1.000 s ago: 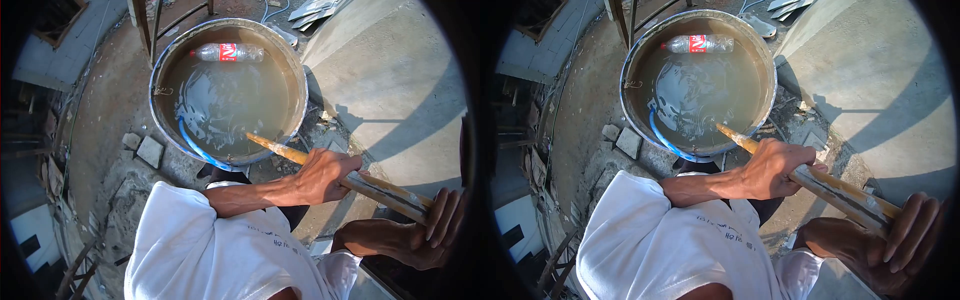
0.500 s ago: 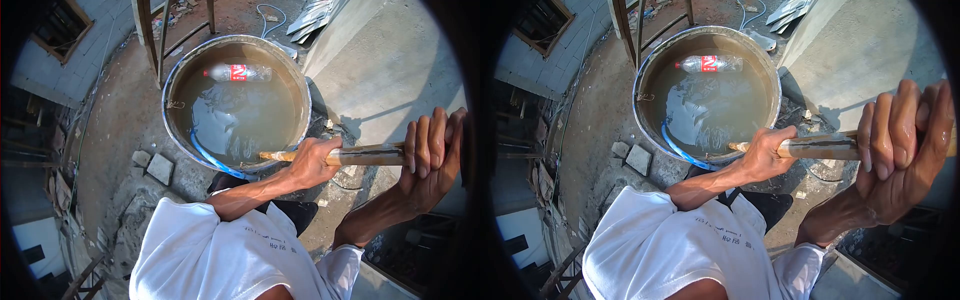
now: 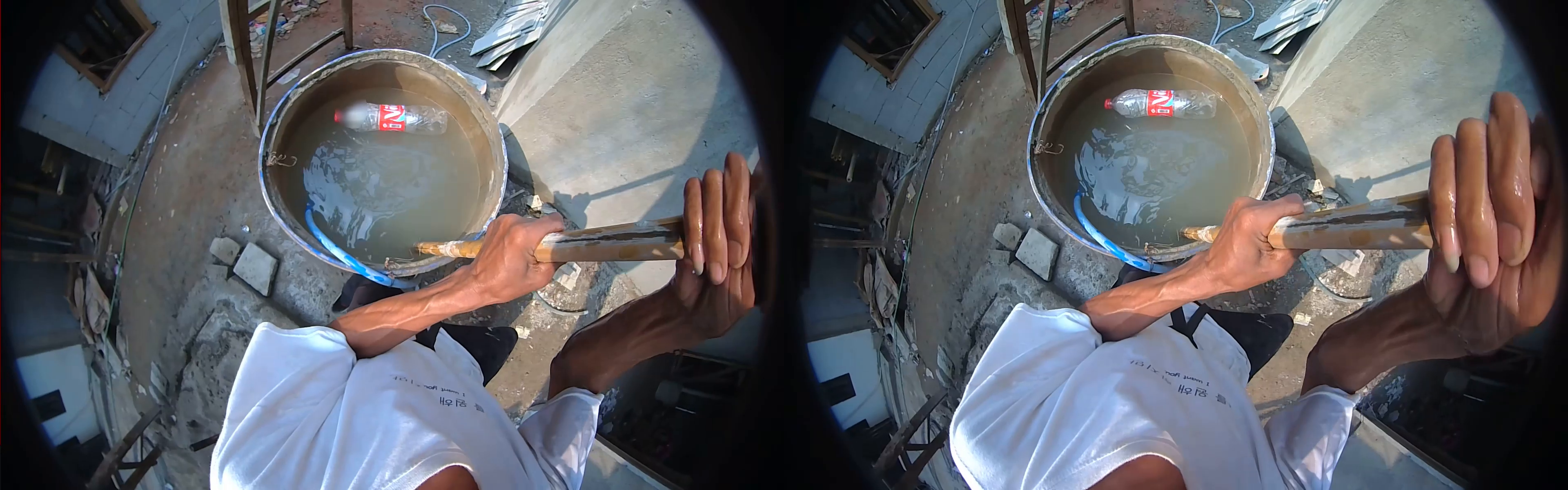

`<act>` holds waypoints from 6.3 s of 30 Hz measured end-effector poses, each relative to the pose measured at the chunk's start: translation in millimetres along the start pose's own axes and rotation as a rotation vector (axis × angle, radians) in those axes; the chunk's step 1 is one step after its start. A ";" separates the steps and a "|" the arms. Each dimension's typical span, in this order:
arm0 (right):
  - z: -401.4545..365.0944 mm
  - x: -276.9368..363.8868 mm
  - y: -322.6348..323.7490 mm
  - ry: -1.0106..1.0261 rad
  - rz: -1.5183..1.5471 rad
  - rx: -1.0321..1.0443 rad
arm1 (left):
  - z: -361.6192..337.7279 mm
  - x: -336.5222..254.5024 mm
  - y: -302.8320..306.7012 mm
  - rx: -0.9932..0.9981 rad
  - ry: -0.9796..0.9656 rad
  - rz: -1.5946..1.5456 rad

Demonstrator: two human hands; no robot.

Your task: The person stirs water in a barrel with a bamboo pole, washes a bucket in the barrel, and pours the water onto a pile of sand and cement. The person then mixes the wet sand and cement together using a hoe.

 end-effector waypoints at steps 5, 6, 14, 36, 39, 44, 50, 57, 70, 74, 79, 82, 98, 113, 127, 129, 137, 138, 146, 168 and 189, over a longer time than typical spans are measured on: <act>40.0 2.7 -71.1 -0.067 0.786 0.625 | 1.7 5.6 -3.5 0.081 0.099 -0.040; 31.1 9.8 -83.0 -0.073 0.832 0.774 | 2.3 4.8 -4.4 0.075 0.094 -0.040; -129.9 82.9 38.7 0.093 0.213 -0.389 | -81.2 -43.8 -77.1 0.383 -0.133 0.199; 33.7 212.2 71.9 0.109 0.462 0.115 | -176.5 74.0 125.1 0.140 0.108 1.041; 90.8 172.9 28.5 0.035 0.420 -0.072 | -178.5 111.3 137.7 0.025 0.257 0.931; 114.7 76.8 -50.0 -0.138 0.542 0.145 | -180.2 121.6 141.5 -0.099 0.388 1.023; 33.5 45.8 -71.2 -0.241 0.444 0.158 | -181.4 131.4 146.8 -0.117 0.435 1.077; 38.7 -2.7 -53.5 -0.263 0.513 0.257 | -184.1 137.9 148.1 -0.035 0.500 1.123; 52.9 -94.4 -50.7 -0.406 0.729 0.004 | -71.1 30.3 135.9 -0.619 0.496 0.409; 10.7 -87.1 -20.8 -0.401 0.682 -0.079 | 55.8 -99.1 20.7 -0.334 0.095 0.227; -36.7 -69.9 16.1 -0.410 0.730 -0.245 | 126.7 -210.3 -103.4 -0.054 -0.344 0.263; -21.8 -53.9 26.3 -0.359 0.727 -0.260 | 113.9 -221.6 -109.9 -0.151 -0.307 0.315; -53.6 -58.2 -185.7 -0.212 0.361 0.267 | 139.5 -264.0 25.5 -0.487 -0.140 0.259; -111.3 -88.3 -256.0 -0.181 0.338 0.528 | 46.3 -264.9 53.9 -0.362 -0.118 0.181; -227.4 -49.1 -229.6 0.123 0.213 0.740 | -122.2 -324.5 -23.0 -0.564 0.068 0.407; -239.9 -46.6 -226.3 0.155 0.202 0.756 | -147.6 -329.6 -37.0 -0.625 0.116 0.440; -241.6 -39.0 -244.8 0.178 0.139 0.779 | -172.0 -335.9 -29.8 -0.669 0.123 0.495; -235.0 -39.3 -254.8 0.173 0.149 0.790 | -166.8 -333.9 -18.2 -0.669 0.113 0.500; -221.5 -40.7 -323.6 -0.018 0.267 0.915 | -163.3 -347.0 73.0 -1.058 0.006 0.614; -215.6 -380.0 -248.4 -0.613 -0.282 1.457 | 61.1 -550.6 335.4 -1.231 0.049 1.190; -303.7 -686.7 -454.6 -0.645 -0.715 1.543 | -259.5 97.2 241.3 -1.494 1.077 1.040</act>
Point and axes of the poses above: each hand's wrist, its own z-axis towards the middle knuckle, its own y-axis out of the back of the hand, x = y × z, the point moved 9 cm from there along z, towards the middle knuckle, and after that the axes turned 6 degrees about -y, right-handed, at the moved point
